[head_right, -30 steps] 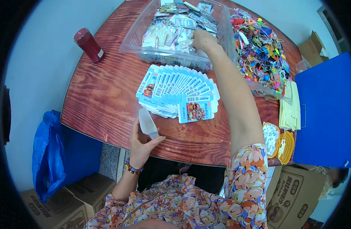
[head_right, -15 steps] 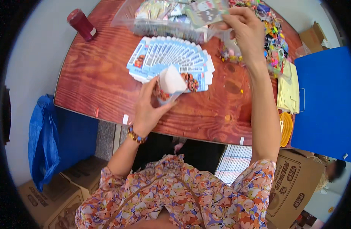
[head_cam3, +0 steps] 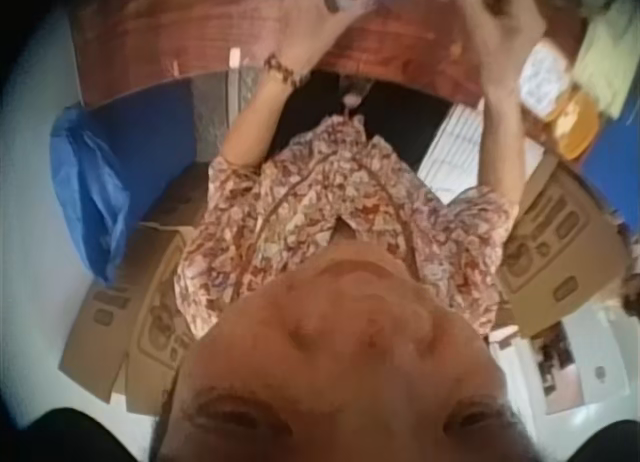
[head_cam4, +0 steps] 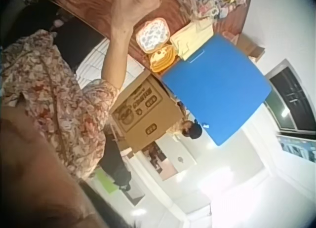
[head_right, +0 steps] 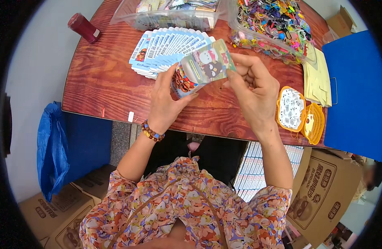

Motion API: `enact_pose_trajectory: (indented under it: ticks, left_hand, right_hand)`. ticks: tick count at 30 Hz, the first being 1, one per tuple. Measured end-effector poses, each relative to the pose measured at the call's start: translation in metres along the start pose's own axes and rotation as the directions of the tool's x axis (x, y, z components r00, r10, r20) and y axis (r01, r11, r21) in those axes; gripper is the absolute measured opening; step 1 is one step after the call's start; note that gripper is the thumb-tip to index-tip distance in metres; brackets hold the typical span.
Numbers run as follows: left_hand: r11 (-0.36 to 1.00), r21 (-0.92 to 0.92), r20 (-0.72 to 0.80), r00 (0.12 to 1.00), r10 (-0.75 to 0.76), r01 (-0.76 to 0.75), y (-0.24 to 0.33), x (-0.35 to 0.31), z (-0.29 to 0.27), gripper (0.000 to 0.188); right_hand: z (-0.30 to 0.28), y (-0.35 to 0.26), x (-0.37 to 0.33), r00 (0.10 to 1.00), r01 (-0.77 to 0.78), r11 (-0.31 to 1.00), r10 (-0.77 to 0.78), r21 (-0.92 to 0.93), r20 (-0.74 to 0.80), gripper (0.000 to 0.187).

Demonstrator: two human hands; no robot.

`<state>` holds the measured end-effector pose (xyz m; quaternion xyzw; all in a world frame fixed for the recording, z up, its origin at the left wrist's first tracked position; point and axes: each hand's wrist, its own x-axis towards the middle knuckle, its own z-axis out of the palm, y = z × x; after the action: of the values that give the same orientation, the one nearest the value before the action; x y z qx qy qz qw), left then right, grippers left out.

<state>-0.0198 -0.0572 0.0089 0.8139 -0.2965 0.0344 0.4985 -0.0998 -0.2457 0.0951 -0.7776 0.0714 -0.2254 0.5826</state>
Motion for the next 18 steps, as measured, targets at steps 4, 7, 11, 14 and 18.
enact_pose_trajectory:
  ticks: [4,7,11,14,18]
  left_hand:
    - [0.997,0.034,0.039,0.997,0.065,-0.066,-0.004,0.000,0.002,0.085]
    - [0.993,0.049,0.061,0.993,0.100,-0.103,-0.001,0.004,0.003,0.087]
    - [0.993,0.031,0.040,0.993,0.111,-0.112,-0.004,0.014,0.009,0.086]
    - [0.992,0.031,0.029,0.992,0.120,-0.121,-0.009,0.016,0.008,0.086]
    - [0.997,0.005,0.107,0.992,0.074,-0.075,-0.014,0.009,0.004,0.087]
  right_hand:
    - [0.002,0.016,-0.002,0.993,-0.051,0.990,0.064,-0.128,0.099,0.027]
    - [-0.002,0.009,-0.005,0.976,0.159,0.868,-0.067,-0.471,0.207,0.023]
    - [-0.010,0.016,0.006,0.956,0.291,0.765,-0.212,-0.575,0.203,0.019]
    - [-0.023,0.028,0.032,0.979,0.192,0.889,-0.202,-0.415,0.022,0.019]
    - [-0.077,0.062,0.108,0.971,0.079,0.827,-0.190,-0.557,-0.145,0.019]
